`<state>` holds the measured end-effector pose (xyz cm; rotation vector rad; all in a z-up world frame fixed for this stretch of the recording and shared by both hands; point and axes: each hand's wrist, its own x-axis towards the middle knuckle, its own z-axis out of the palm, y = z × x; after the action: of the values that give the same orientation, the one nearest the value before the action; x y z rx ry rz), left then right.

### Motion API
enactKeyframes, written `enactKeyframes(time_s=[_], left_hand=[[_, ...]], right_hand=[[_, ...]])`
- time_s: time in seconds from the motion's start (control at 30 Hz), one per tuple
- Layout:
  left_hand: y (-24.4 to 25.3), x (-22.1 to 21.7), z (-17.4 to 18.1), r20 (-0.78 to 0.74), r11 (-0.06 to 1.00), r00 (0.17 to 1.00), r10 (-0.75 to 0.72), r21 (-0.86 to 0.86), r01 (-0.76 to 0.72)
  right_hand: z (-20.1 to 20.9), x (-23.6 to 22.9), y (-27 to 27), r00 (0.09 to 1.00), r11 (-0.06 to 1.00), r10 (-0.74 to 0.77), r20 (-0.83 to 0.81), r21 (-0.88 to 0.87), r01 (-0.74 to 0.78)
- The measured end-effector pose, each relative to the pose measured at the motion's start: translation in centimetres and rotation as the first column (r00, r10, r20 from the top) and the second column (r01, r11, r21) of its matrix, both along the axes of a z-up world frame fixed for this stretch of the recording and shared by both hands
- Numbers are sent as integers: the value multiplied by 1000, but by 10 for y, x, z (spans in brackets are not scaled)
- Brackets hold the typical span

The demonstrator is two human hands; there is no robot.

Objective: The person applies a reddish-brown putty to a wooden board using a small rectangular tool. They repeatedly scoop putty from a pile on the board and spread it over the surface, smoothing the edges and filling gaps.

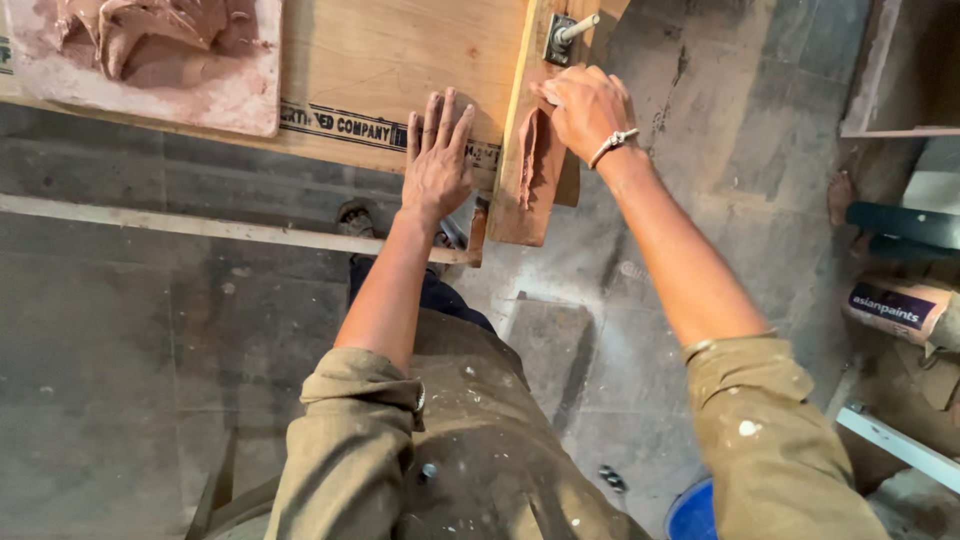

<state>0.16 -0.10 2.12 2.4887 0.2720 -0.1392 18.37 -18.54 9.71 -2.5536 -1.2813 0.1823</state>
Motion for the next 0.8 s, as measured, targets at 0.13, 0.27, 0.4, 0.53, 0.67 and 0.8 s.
enactKeyframes(time_s=[0.13, 0.27, 0.4, 0.53, 0.67, 0.8], left_hand=[[-2, -7, -1, -47, 998, 999, 0, -58, -3], [6, 2, 2, -27, 999, 1000, 3, -52, -4], [5, 0, 3, -39, 997, 999, -6, -79, 3], [3, 1, -3, -28, 998, 1000, -7, -65, 5], [5, -1, -6, -32, 999, 999, -4, -42, 3], [6, 1, 0, -61, 997, 998, -23, -75, 18]], right_hand=[[4, -78, -4, 995, 964, 95, 13, -251, -89], [43, -146, -15, 986, 983, 156, -61, -84, -160], [56, -92, -20, 976, 907, 101, -194, -385, -171], [22, -66, -43, 986, 981, 163, 40, 98, -166], [12, -133, -71, 985, 982, 171, -7, 79, -170], [32, -143, -77, 968, 952, 234, -91, -182, -247]])
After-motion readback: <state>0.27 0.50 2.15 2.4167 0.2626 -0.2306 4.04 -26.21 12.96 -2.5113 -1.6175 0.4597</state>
